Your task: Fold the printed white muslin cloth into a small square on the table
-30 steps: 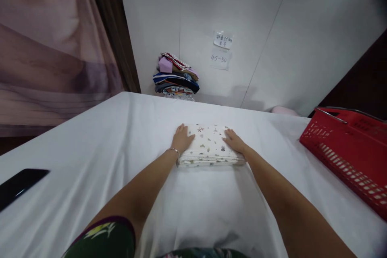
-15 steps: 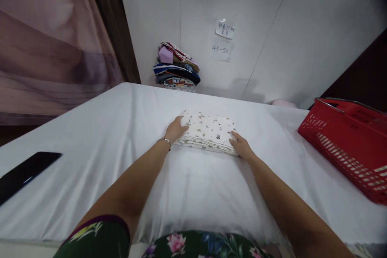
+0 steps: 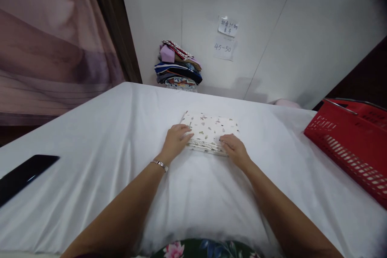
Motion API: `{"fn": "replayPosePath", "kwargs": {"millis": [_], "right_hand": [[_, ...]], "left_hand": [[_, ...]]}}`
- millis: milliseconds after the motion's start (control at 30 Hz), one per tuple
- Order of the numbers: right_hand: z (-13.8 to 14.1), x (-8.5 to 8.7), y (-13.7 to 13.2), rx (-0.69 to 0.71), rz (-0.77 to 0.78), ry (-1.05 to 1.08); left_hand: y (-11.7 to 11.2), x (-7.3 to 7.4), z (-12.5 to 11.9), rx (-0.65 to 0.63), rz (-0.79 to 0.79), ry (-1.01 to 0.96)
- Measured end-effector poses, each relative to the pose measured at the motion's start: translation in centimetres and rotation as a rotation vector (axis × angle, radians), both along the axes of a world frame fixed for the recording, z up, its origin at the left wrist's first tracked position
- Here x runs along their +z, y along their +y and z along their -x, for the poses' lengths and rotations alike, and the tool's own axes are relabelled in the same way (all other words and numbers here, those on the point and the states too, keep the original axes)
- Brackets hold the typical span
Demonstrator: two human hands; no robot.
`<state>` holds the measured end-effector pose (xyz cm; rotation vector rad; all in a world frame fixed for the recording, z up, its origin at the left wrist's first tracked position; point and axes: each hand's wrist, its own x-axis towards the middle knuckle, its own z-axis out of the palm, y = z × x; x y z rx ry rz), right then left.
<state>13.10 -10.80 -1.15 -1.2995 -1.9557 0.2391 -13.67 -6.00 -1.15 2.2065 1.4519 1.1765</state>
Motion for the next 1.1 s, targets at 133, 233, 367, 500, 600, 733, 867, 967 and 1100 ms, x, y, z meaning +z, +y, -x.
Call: {"fn": "replayPosePath", "kwargs": {"millis": [133, 233, 367, 500, 600, 733, 867, 967, 1100], "right_hand": [[1.1, -0.4, -0.6, 0.01, 0.096, -0.02], [0.8, -1.2, -0.7, -0.03, 0.114, -0.011], [0.8, -1.7, -0.8, -0.053, 0.111, -0.01], [1.2, -1.7, -0.8, -0.038, 0.086, 0.006], [1.4, -1.6, -0.9, -0.042, 0.074, 0.035], [1.4, -1.2, -1.3, -0.022, 0.031, 0.037], [1.4, -0.8, -1.6, 0.018, -0.01, -0.044], [1.3, -0.7, -1.6, 0.041, -0.005, -0.102], [1.1, -1.1, -1.4, 0.047, -0.008, -0.121]], "left_hand": [[-0.4, 0.3, -0.7, -0.168, 0.013, 0.169], [-0.4, 0.2, -0.8, -0.205, 0.022, 0.225], [-0.3, 0.4, -0.8, -0.221, 0.026, 0.275], [-0.4, 0.6, -0.9, -0.239, 0.031, 0.289], [-0.5, 0.8, -1.1, -0.242, 0.042, 0.272], [-0.6, 0.9, -1.1, -0.241, 0.028, 0.26], [-0.5, 0.8, -1.0, -0.251, 0.002, 0.259], [-0.4, 0.6, -0.7, -0.286, 0.017, 0.267], [-0.3, 0.4, -0.3, -0.323, 0.028, 0.267]]}}
